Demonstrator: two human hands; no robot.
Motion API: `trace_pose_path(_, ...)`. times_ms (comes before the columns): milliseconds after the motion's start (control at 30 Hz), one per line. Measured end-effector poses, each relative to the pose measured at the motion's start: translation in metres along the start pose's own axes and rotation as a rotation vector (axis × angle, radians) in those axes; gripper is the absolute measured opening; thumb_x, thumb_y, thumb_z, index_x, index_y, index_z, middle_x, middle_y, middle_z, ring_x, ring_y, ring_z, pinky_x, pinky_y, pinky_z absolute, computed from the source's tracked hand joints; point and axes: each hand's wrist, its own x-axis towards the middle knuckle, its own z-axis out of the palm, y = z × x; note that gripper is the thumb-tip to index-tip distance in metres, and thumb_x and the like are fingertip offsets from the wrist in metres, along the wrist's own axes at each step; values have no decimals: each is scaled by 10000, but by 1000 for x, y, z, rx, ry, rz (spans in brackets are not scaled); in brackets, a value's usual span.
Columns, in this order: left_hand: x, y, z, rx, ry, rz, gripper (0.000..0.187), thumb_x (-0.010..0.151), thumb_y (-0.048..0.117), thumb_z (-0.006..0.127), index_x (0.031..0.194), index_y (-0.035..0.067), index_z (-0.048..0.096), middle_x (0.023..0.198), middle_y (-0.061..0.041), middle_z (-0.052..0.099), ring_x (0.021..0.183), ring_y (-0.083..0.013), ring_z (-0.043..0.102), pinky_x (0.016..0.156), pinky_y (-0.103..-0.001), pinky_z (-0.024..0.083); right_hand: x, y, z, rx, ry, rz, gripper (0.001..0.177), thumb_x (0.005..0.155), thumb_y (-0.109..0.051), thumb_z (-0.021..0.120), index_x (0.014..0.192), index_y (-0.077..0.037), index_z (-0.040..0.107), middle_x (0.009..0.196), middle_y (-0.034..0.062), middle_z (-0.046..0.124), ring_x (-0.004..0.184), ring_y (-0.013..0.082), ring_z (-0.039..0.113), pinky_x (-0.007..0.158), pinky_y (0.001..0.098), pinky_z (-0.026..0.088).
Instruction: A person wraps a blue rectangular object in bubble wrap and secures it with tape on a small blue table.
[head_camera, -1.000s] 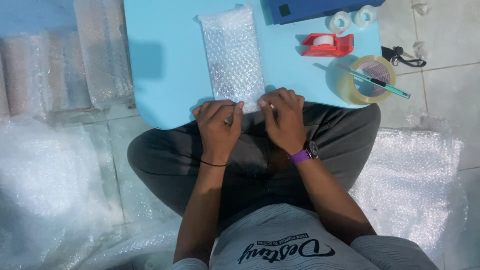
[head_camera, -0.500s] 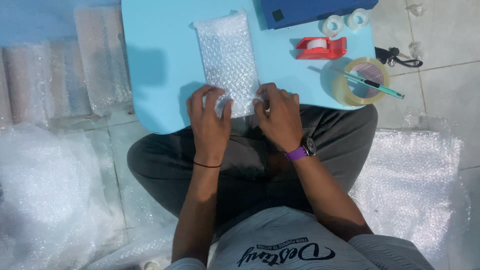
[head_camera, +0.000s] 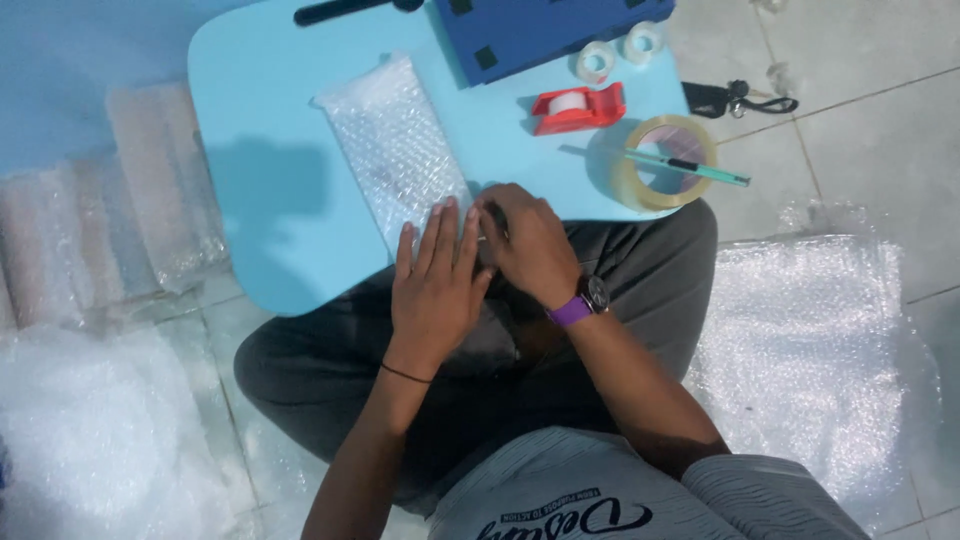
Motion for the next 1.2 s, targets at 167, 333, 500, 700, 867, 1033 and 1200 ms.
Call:
trace_pose_path(167, 2, 16, 5, 42, -21, -131, 811, 1026, 478, 623, 1643, 67, 295, 1682, -212, 278, 1576, -358, 191, 1249, -585, 47, -12, 3, -51, 131, 29, -198, 210, 974, -9, 560, 1159, 5, 659, 1033, 241, 674, 920, 499, 665, 771, 514, 578)
trace_pose_path(333, 25, 32, 13, 18, -80, -228, 872, 1044, 578, 471, 1595, -68, 270, 1679, -305, 185, 1571, -447, 75, 1233, -649, -16, 37, 60, -130, -175, 203, -339, 107, 1014, 59, 672, 1109, 69, 720, 971, 231, 692, 729, 355, 633, 624, 411, 520)
trace_pose_path(500, 85, 39, 8, 41, 43, -93, 810, 1058, 513, 513, 1548, -113, 361, 1635, -327, 275, 1538, -497, 183, 1239, -666, 117, 85, 101, -148, -435, 91, -439, 186, 928, 5, 745, 1106, 11, 798, 1038, 162, 706, 862, 320, 661, 777, 426, 522)
trace_pose_path(700, 150, 33, 45, -254, 79, 18, 800, 1097, 476, 598, 1662, 75, 198, 1752, -146, 164, 1641, -391, 74, 1339, -621, 74, 104, 116, -141, -415, -230, -205, 236, 932, -186, 725, 1123, -75, 809, 1053, 158, 618, 920, 344, 609, 811, 439, 500)
trace_pose_path(867, 162, 25, 64, -499, 96, 52, 600, 1054, 254, 612, 1564, 79, 347, 1588, -149, 486, 1535, -366, 387, 1287, -575, 215, 125, 123, -140, -401, -353, -97, 293, 941, -324, 718, 1040, -63, 808, 1056, 120, 692, 847, 301, 653, 797, 412, 518)
trace_pose_path(1033, 167, 29, 42, -630, 159, 49, 437, 978, 105, 664, 1392, 20, 551, 1331, -153, 632, 1166, -350, 628, 1026, -456, 512, 135, 118, -143, -411, -407, -75, 268, 931, -277, 746, 989, -19, 789, 935, 108, 713, 711, 267, 623, 721, 403, 511)
trace_pose_path(1200, 168, 26, 42, -675, 163, 33, 441, 958, 88, 691, 1379, 52, 565, 1292, -145, 653, 1172, -319, 659, 1015, -435, 542, 141, 115, -158, -498, -469, -110, 295, 969, -290, 696, 1031, -14, 780, 987, 125, 711, 732, 289, 647, 704, 431, 527)
